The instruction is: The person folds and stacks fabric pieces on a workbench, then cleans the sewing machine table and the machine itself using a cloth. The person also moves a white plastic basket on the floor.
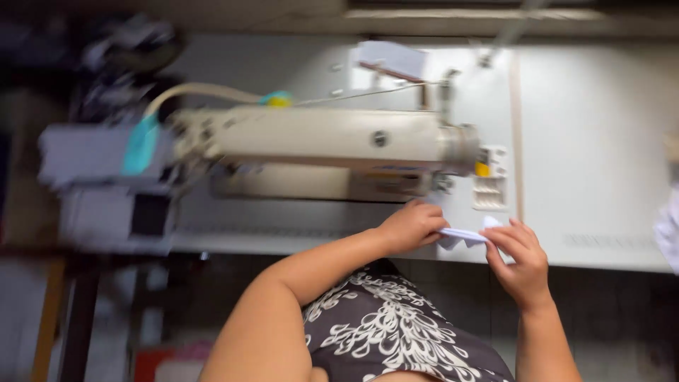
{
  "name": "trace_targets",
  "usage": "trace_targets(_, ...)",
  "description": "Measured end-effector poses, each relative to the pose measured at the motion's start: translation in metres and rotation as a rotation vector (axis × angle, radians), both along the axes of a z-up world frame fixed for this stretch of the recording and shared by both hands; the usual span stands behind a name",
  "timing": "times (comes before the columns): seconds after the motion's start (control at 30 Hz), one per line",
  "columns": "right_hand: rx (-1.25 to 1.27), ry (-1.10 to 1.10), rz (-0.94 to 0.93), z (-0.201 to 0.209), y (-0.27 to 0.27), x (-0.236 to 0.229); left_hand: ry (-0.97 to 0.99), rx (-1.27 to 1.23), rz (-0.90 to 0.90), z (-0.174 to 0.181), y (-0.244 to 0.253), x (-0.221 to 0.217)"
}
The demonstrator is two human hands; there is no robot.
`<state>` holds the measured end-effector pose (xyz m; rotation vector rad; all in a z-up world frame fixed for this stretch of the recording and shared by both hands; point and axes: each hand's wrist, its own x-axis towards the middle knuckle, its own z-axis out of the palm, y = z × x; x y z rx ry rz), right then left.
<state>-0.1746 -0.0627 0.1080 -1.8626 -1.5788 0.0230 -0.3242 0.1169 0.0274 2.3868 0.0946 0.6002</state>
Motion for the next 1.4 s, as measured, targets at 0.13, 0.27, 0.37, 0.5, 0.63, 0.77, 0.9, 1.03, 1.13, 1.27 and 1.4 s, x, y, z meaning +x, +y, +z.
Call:
trace_targets(0.13,0.087,0.213,0.211,0.017,0.046,-0.077,0.056,-0.011,0.132,-0.01,0.032,-0.109)
trace_targets(0.27,0.058,0.384,0.454,0.034,0.115,-0.166,0.2,-0.073,0.336,-0.01,0.061,-0.235)
trace_targets(0.37,-0.019,0.425,0.428,0.001,0.155,-0.213,0.013,-0.103,0.566,0.009,0.08,-0.331)
trace_targets(0.5,-0.191,0.484,0.497,-0.018,0.217,-0.295,0.002,-0.544,0.8,0.035,0.107,-0.458)
trace_targets(0.63,-0.403,0.683,0.468,-0.019,0.269,-0.396,-0.026,-0.761,0.99,0.06,0.132,-0.568)
trace_targets(0.77,-0.595,0.745,0.411,-0.024,0.316,-0.474,0.051,-0.845,0.977,0.068,0.181,-0.643)
trace_targets(0.9,-0.768,0.746,0.266,-0.063,0.365,-0.511,0.146,-0.823,0.965,0.056,0.251,-0.669)
trace_targets(1.03,-0.666,0.573,0.226,-0.101,0.412,-0.528,0.221,-0.721,1.035,-0.012,0.313,-0.662)
trace_targets(1.13,-0.605,0.475,0.183,-0.109,0.42,-0.535,0.262,-0.696,1.108,-0.074,0.336,-0.66)
trace_targets(1.27,-0.534,0.364,0.166,-0.109,0.426,-0.537,0.238,-0.685,1.11,-0.062,0.34,-0.654)
trace_targets(1.4,-0.502,0.327,0.117,-0.111,0.431,-0.537,0.143,-0.44,1.133,-0.058,0.344,-0.644)
